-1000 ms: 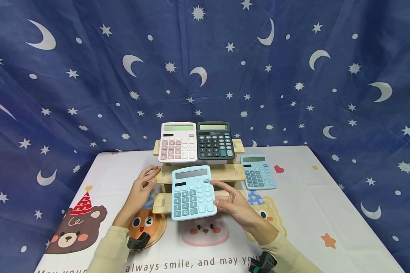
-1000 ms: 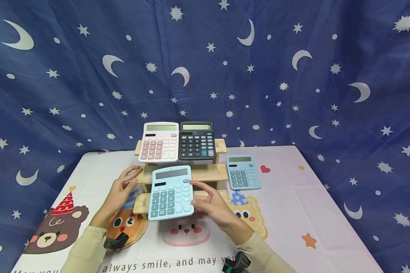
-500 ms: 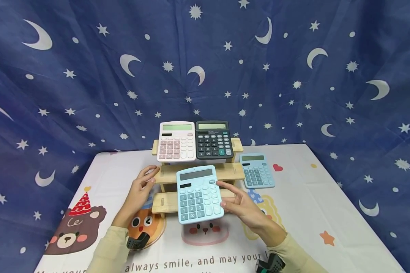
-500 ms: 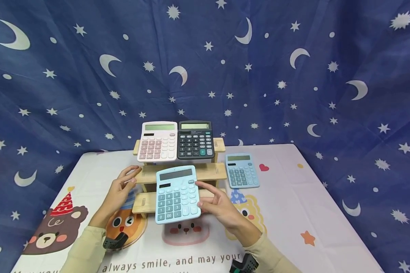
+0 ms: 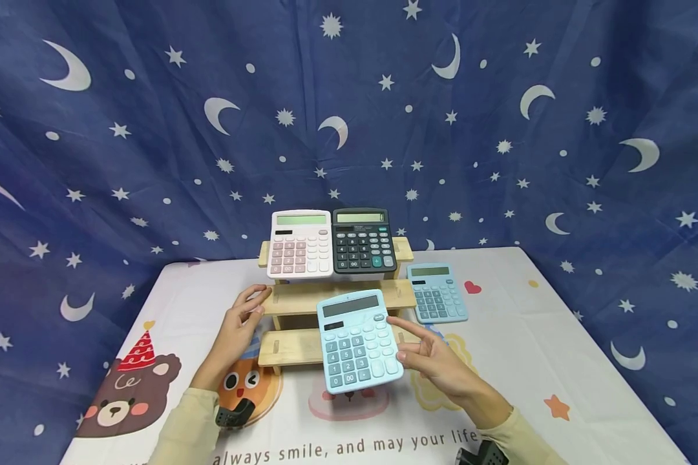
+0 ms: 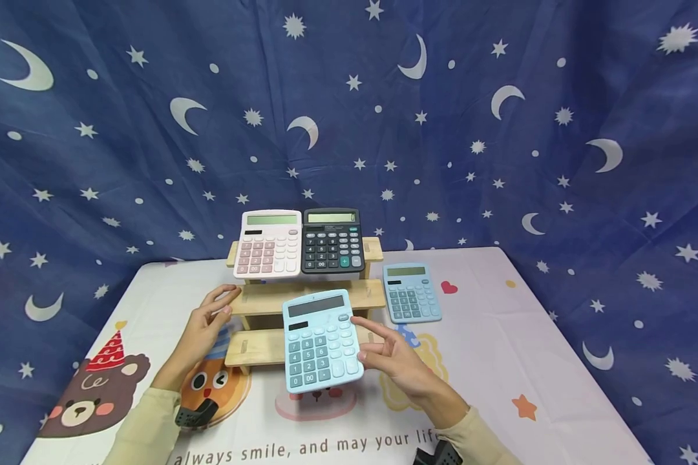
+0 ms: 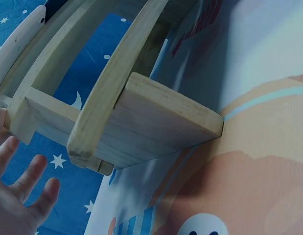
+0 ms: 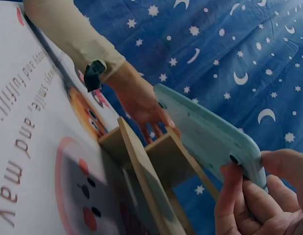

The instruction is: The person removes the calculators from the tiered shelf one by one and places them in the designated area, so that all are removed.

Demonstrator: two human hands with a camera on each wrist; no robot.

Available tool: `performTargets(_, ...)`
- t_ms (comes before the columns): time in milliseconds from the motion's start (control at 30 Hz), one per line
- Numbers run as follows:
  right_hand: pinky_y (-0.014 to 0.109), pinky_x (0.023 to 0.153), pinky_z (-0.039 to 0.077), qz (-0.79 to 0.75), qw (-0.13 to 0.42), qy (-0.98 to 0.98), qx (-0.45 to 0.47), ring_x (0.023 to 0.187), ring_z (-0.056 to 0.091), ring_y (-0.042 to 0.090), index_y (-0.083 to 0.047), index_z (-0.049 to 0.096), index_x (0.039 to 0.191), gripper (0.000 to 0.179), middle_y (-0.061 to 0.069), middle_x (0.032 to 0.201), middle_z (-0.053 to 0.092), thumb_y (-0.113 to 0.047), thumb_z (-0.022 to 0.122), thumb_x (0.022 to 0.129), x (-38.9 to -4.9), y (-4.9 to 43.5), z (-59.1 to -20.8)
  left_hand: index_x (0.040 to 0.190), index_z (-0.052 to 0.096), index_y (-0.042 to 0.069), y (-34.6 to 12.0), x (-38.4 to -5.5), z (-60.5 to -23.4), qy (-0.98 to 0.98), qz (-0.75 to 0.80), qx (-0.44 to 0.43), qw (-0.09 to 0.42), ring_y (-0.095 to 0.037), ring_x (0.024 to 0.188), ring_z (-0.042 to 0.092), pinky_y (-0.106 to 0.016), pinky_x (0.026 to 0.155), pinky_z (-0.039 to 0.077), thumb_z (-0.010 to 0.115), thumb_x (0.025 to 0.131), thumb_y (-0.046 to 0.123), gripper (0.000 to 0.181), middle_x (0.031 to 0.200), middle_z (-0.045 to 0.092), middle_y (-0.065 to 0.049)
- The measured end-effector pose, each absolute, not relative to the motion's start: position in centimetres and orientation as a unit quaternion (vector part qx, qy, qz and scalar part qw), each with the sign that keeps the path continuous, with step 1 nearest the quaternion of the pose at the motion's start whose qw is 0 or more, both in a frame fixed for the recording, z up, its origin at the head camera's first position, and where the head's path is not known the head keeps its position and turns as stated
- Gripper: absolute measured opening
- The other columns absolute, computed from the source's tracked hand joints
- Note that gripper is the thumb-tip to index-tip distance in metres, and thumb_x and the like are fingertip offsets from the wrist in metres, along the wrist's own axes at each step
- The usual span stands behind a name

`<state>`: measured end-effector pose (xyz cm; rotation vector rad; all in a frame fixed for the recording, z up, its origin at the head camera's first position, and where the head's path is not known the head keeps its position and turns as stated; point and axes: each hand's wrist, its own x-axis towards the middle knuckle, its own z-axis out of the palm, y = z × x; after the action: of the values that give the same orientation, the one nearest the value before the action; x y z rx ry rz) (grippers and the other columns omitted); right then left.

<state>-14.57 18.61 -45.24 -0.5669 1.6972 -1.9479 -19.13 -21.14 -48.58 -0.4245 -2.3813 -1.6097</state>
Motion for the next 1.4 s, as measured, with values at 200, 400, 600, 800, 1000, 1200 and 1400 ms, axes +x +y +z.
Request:
performTargets(200, 0.022, 0.077, 0.057, -0.714, 0.243, 0.62, -0.215, 0.104, 0.074, 0.015, -0.001, 0.017, 0.16, 0.068, 0.005, 0.129, 0.071, -0.001, 0.052, 0.102, -14.3, 20.6, -45.4, 0.144, 0.05, -0.007, -21.1, -19.1, -48.6, -0.805, -0.56, -0.154, 0.122, -0.041, 0.146, 0.033, -0.003, 0.098, 0.033, 0.045, 0.108, 0.009, 0.04, 0.153, 0.042, -0.02)
performTargets(400, 0.028, 0.087, 0.058, -0.722, 0.234, 0.606, -0.238, 0.112, 0.072, 0.022, 0.003, 0.014, 0.16, 0.067, 0.006, 0.136, 0.067, 0.003, 0.048, 0.102, -14.3, 22.4, -45.5, 0.144, 0.05, -0.007, -21.1, -19.1, -48.6, -0.804, -0.561, -0.154, 0.123, -0.041, 0.147, 0.032, -0.003, 0.099, 0.031, 0.045, 0.108, 0.009, 0.04, 0.153, 0.041, -0.022)
performTargets(600, 0.026, 0.088, 0.058, -0.725, 0.221, 0.603, -0.249, 0.112, 0.072, 0.018, 0.0, 0.017, 0.16, 0.064, 0.005, 0.135, 0.068, 0.005, 0.044, 0.103, -14.2, 24.0, -45.5, 0.144, 0.05, -0.007, -21.1, -19.1, -48.6, -0.807, -0.557, -0.151, 0.125, -0.042, 0.146, 0.033, -0.004, 0.098, 0.033, 0.044, 0.108, 0.008, 0.04, 0.153, 0.041, -0.022)
performTargets(800, 0.024, 0.083, 0.058, -0.731, 0.189, 0.61, -0.241, 0.106, 0.074, 0.015, -0.008, 0.023, 0.16, 0.062, 0.003, 0.133, 0.069, 0.006, 0.041, 0.103, -14.0, 25.7, -45.2, 0.144, 0.051, -0.005, -21.0, -19.1, -48.6, -0.813, -0.552, -0.141, 0.12, -0.04, 0.146, 0.035, -0.009, 0.096, 0.035, 0.044, 0.108, 0.009, 0.04, 0.155, 0.041, -0.019)
performTargets(1000, 0.023, 0.098, 0.053, -0.725, 0.159, 0.628, -0.235, 0.113, 0.071, 0.013, -0.008, 0.023, 0.16, 0.06, 0.001, 0.132, 0.07, 0.005, 0.039, 0.104, -14.3, 27.5, -45.1, 0.145, 0.05, -0.005, -21.1, -19.0, -48.6, -0.812, -0.556, -0.138, 0.114, -0.04, 0.147, 0.034, -0.008, 0.096, 0.035, 0.044, 0.108, 0.01, 0.04, 0.155, 0.04, -0.019)
performTargets(1200, 0.022, 0.098, 0.052, -0.728, 0.131, 0.639, -0.213, 0.115, 0.07, 0.01, -0.012, 0.027, 0.159, 0.057, -0.003, 0.132, 0.07, 0.003, 0.038, 0.105, -14.6, 29.0, -45.2, 0.145, 0.05, -0.004, -21.0, -19.0, -48.4, -0.816, -0.551, -0.135, 0.108, -0.038, 0.147, 0.034, -0.03, 0.105, 0.041, 0.045, 0.108, 0.013, 0.041, 0.156, 0.04, -0.018)
performTargets(1400, 0.021, 0.094, 0.054, -0.741, 0.104, 0.63, -0.209, 0.114, 0.069, 0.008, -0.015, 0.034, 0.157, 0.055, -0.004, 0.132, 0.07, 0.005, 0.036, 0.105, -15.2, 30.1, -45.3, 0.145, 0.049, -0.007, -21.0, -18.9, -48.3, -0.81, -0.56, -0.137, 0.104, -0.041, 0.148, 0.031, -0.064, 0.108, 0.036, 0.044, 0.108, 0.011, 0.041, 0.156, 0.039, -0.02)
